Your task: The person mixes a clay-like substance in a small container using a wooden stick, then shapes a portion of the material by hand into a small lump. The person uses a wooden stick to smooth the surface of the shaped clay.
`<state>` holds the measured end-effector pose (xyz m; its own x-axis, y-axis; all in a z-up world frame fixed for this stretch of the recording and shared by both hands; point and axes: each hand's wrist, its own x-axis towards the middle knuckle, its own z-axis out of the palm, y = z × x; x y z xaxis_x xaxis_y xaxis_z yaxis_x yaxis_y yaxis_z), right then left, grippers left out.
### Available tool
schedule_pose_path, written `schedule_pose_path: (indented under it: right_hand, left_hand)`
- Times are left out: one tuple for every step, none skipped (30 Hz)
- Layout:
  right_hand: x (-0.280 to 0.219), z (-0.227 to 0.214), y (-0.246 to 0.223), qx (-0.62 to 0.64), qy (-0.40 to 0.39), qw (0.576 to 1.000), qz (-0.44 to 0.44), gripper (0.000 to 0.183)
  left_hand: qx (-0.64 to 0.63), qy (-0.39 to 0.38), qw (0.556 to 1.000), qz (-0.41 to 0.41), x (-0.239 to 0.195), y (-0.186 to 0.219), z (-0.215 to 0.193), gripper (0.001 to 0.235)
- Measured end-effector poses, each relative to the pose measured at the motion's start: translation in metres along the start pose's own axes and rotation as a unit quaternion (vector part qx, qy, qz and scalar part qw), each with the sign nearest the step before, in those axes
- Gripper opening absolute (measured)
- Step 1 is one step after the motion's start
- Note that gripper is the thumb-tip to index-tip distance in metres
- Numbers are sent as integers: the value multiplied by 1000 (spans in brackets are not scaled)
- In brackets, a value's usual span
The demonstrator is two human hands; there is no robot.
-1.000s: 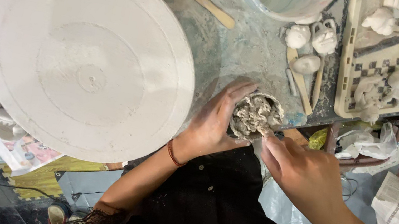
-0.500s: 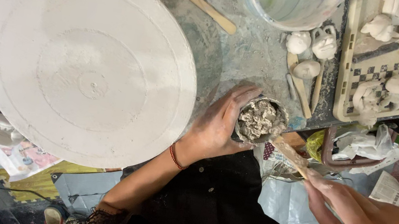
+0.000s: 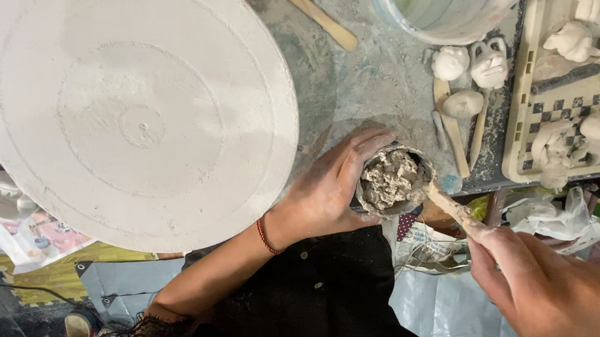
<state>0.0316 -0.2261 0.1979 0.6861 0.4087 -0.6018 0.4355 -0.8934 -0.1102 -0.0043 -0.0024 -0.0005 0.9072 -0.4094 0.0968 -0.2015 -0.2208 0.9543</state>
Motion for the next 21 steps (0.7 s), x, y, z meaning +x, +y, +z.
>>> schedule_pose_path:
  right_hand:
    - [4,-2,-1,17,31,999,-15,31]
    - [10,-3,-1,2,-24,1000,0,31]
    - [17,-4,1,-14,-79,997,16,31]
    - [20,-6,0,-14,-94,995,19,31]
    - [24,-8,0,-15,-108,994,22,32]
    - [25,-10,-1,0,-80,997,14,32]
    - [30,-11,0,-6,-108,994,16,31]
    - [33,-13,1,-13,-136,990,19,30]
    - [44,-12,6,-41,-220,974,32,27]
    - [52,-12,11,-69,-301,950,45,24]
    - [57,-10,14,-51,-293,953,50,25]
    - [61,-6,16,-31,-286,956,54,25]
    - [62,0,18,28,-270,961,58,25]
    - [63,8,22,87,-255,961,59,24]
    - [66,20,25,186,-227,954,59,23]
    - [66,33,29,285,-195,937,59,21]
    - [61,44,33,316,-172,931,64,20]
    - [53,56,37,345,-147,924,66,20]
    - [45,67,40,375,-123,916,69,20]
    - [37,80,43,376,-112,914,103,17]
    - [29,93,45,377,-101,911,136,15]
  left_hand:
    - [5,6,1000,12,1,-1,1,111]
    - [9,11,1000,24,3,-2,2,111]
    - [13,16,999,37,4,-2,3,111]
    - [10,14,999,29,4,-2,3,111]
    - [7,11,1000,20,2,-2,1,110]
    - [5,9,1000,13,2,-1,0,110]
    - [5,7,1000,13,2,0,0,110]
    - [4,6,1000,14,2,1,0,110]
    - [3,5,1000,16,3,2,-1,111]
    - [-1,1,1000,9,3,2,-1,111]
    - [-5,-2,1000,1,3,3,-2,112]
    - [-9,-6,1000,-6,3,3,-2,113]
    - [-10,-5,1000,-8,3,4,-2,113]
    - [-11,-3,1000,-10,3,4,-2,112]
    - [-12,-2,1000,-12,3,4,-2,112]
    - [-14,-10,1000,-13,4,4,-2,112]
    - [-16,-18,1000,-14,4,5,-3,111]
    - [-16,-24,999,-16,5,5,-4,111]
    - [-14,-26,999,-16,6,6,-6,110]
    - [-14,-29,999,-17,4,8,-7,110]
    - [-13,-33,999,-18,4,9,-8,109]
